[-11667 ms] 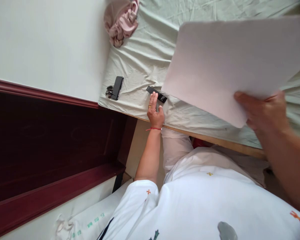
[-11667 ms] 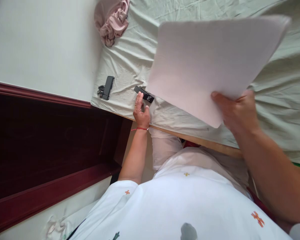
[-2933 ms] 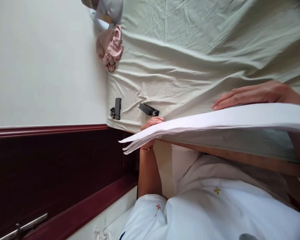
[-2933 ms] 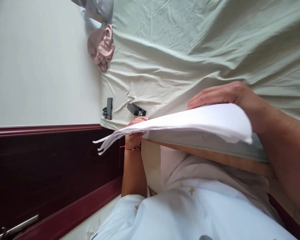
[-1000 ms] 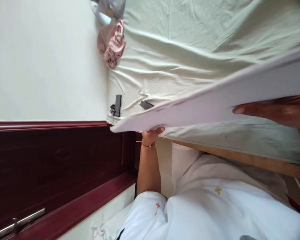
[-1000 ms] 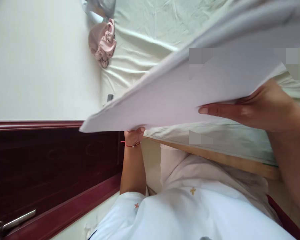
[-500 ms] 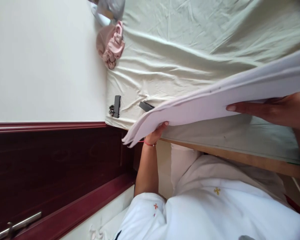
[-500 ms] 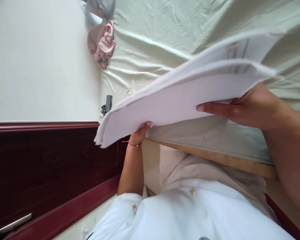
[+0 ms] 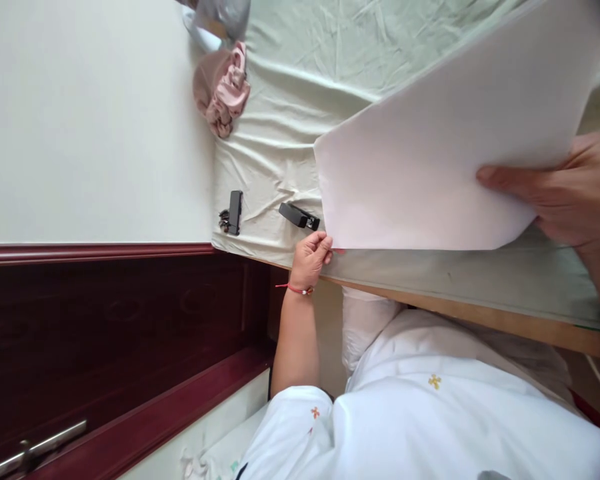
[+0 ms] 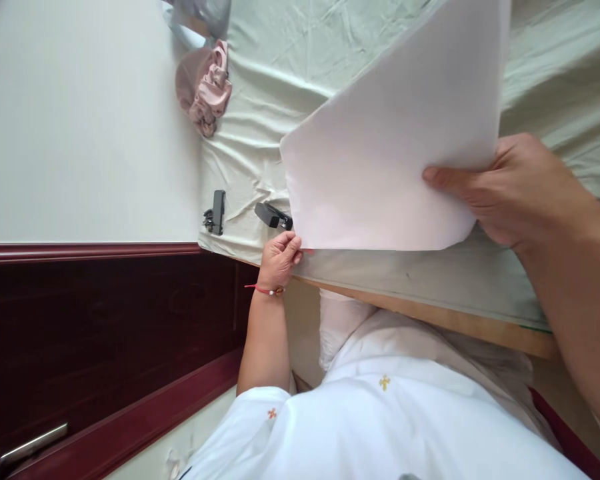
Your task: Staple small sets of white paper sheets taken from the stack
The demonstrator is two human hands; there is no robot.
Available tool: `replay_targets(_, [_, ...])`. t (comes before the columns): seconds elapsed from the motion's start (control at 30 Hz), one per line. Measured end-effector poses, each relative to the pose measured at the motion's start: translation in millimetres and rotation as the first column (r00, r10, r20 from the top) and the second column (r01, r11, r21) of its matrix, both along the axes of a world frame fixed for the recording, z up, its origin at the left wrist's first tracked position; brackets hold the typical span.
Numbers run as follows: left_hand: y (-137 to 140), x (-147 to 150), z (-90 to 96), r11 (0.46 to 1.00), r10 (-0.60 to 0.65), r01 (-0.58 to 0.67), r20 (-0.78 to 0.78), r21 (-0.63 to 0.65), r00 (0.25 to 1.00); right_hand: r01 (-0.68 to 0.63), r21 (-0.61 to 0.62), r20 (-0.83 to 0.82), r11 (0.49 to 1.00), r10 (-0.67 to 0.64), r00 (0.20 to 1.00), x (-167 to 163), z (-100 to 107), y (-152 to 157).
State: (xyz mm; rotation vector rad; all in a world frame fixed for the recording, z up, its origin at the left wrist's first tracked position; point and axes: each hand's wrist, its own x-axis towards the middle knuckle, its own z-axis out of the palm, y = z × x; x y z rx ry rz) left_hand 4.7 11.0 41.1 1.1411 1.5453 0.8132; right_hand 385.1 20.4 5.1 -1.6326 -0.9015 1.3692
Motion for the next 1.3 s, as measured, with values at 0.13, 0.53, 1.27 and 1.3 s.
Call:
replay_targets(0.13, [-2, 3, 4.0, 0.992, 0.099, -0.093, 0.075, -0.082, 0.992, 0.013, -0.155, -0.136, 0.988, -0.034, 0.99, -6, 8, 5])
replay_targets(0.53, [3, 6, 11.3, 0.94, 0.295, -0.239, 0.233, -0.242, 0.927, -0.012, -0.255, -0.313, 0.967, -0.071, 0.947, -13, 17, 9])
replay_targets(1.27, [2, 16, 14.0, 0.929, 0.349, -0.325, 0.133, -0.174, 0.927, 0.022, -0.17, -0.196, 0.985, -0.056, 0.979, -17, 24, 5])
replay_targets(1.3, [1, 17, 13.0, 0.929, 0.355, -0.336, 0.11, -0.156, 0.929, 0.007, -0.181, -0.198, 0.984, -0.043, 0.979, -17, 24, 5])
